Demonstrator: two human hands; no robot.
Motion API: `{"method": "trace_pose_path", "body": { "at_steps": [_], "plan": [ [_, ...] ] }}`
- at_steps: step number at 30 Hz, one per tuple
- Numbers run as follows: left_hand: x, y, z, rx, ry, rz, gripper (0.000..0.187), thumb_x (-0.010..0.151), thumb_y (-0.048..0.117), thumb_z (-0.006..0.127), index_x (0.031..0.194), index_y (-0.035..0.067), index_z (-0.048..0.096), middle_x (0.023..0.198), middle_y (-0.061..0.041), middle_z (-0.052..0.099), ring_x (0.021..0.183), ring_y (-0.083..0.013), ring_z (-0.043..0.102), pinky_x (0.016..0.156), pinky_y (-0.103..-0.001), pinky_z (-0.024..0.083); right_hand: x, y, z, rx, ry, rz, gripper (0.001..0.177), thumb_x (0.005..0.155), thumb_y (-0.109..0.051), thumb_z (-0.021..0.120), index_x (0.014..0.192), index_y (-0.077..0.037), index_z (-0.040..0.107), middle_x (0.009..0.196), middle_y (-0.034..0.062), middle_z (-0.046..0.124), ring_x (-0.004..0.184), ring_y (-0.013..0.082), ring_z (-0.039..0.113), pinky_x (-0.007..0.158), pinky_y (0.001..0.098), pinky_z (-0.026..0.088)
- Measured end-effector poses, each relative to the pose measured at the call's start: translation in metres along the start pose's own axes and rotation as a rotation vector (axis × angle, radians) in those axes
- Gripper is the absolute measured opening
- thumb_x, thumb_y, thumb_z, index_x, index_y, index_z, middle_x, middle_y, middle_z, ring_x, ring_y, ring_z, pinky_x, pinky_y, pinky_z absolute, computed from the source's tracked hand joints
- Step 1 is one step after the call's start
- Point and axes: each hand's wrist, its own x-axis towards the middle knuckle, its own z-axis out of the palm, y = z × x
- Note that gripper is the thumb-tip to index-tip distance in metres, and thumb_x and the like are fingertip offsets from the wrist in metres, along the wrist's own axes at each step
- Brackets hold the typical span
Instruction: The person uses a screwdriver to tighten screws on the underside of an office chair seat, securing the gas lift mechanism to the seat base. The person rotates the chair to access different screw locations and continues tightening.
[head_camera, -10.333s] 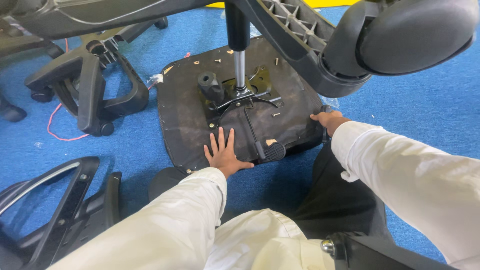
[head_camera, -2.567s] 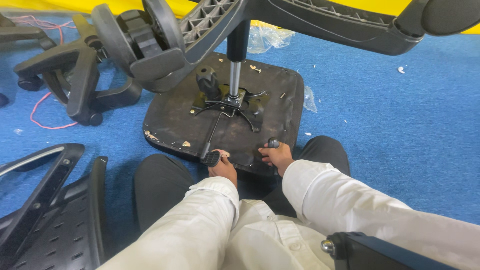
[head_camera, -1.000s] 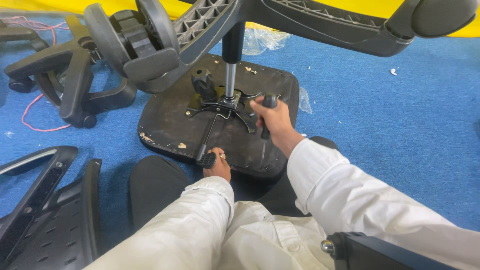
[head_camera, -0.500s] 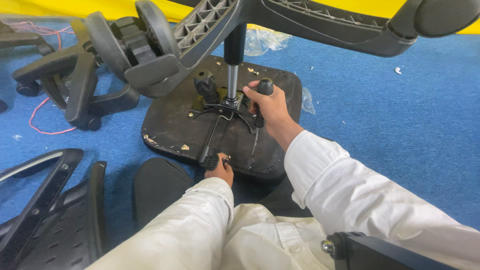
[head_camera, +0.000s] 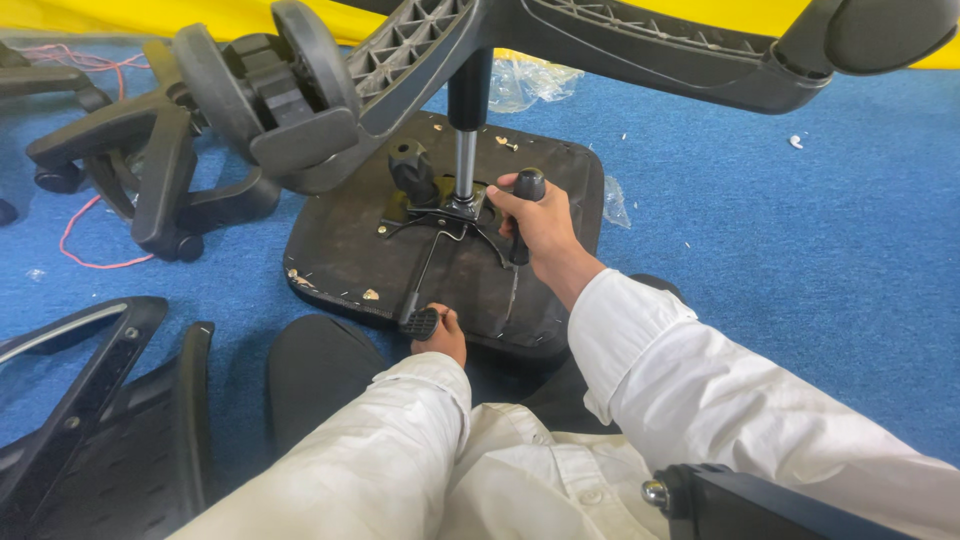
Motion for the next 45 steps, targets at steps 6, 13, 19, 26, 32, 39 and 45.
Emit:
{"method": "trace_pose_path", "body": {
  "at_steps": [6,13,19,26,32,39,45],
  "plan": [
    [-0.001,-0.016,0.014,-0.062,0.003,-0.008,0.013,0.096,0.018,0.066,0.108,0.019,0.063,0.1,0.0,0.075,0.09,-0.0275,0.074,0.075,-0.045,0.056,-0.002,-0.002,0.015,0.067,-0.068,-0.048,0.025,0.091,-0.025,0.074,0.106,-0.005,0.066,0.069,0.0012,0.058,0.059,0.0119,0.055,0.057,0.0291,0.047],
    [0.001,-0.002,-0.011,-0.082,-0.112,-0.051,0.026,0.086,0.025,0.078,0.106,0.018,0.064,0.096,-0.007,0.07,0.087,-0.0286,0.073,0.074,-0.045,0.056,0.0,0.017,0.048,0.273,-0.274,-0.034,0.037,0.101,-0.045,0.058,0.098,-0.008,0.062,0.076,0.0039,0.058,0.07,0.0154,0.056,0.069,0.0314,0.047],
    [0.001,0.004,-0.015,-0.062,-0.11,-0.115,0.016,0.093,0.024,0.073,0.106,0.019,0.067,0.1,-0.006,0.073,0.091,-0.0303,0.074,0.078,-0.046,0.056,-0.003,0.041,0.055,0.261,-0.299,-0.021,0.025,0.1,-0.033,0.059,0.091,-0.01,0.059,0.082,0.0034,0.058,0.076,0.0154,0.056,0.075,0.0316,0.048],
    [-0.002,0.009,-0.019,-0.072,-0.073,-0.068,0.015,0.092,0.021,0.073,0.105,0.019,0.068,0.101,-0.009,0.072,0.093,-0.0329,0.073,0.079,-0.047,0.056,0.0,0.055,0.059,0.22,-0.304,0.002,0.026,0.1,-0.031,0.058,0.088,-0.008,0.06,0.082,0.0034,0.058,0.078,0.0151,0.057,0.077,0.0329,0.048],
    [0.0,0.009,-0.022,-0.054,-0.098,-0.075,0.015,0.092,0.021,0.073,0.106,0.019,0.069,0.105,-0.011,0.07,0.094,-0.0353,0.072,0.079,-0.048,0.056,-0.003,0.044,0.062,0.277,-0.339,0.017,0.016,0.101,-0.027,0.057,0.093,-0.013,0.061,0.086,0.0019,0.06,0.084,0.0147,0.059,0.081,0.0319,0.05],
    [-0.001,0.001,-0.013,-0.076,-0.06,-0.045,0.015,0.092,0.022,0.072,0.106,0.019,0.069,0.105,-0.01,0.071,0.094,-0.035,0.072,0.079,-0.048,0.056,-0.009,0.028,0.066,-0.213,-0.465,-0.339,0.022,0.112,-0.022,0.054,0.109,-0.005,0.067,0.106,0.0036,0.066,0.107,0.0135,0.06,0.1,0.0304,0.047],
    [-0.001,0.0,-0.006,-0.066,-0.062,-0.083,0.016,0.091,0.022,0.072,0.107,0.02,0.068,0.104,-0.007,0.071,0.094,-0.0349,0.072,0.078,-0.049,0.055,-0.031,-0.001,0.046,-0.427,-0.669,-0.444,0.027,0.1,-0.009,0.056,0.125,-0.005,0.065,0.126,0.0061,0.064,0.118,0.0175,0.06,0.102,0.0329,0.047]
  ]
}}
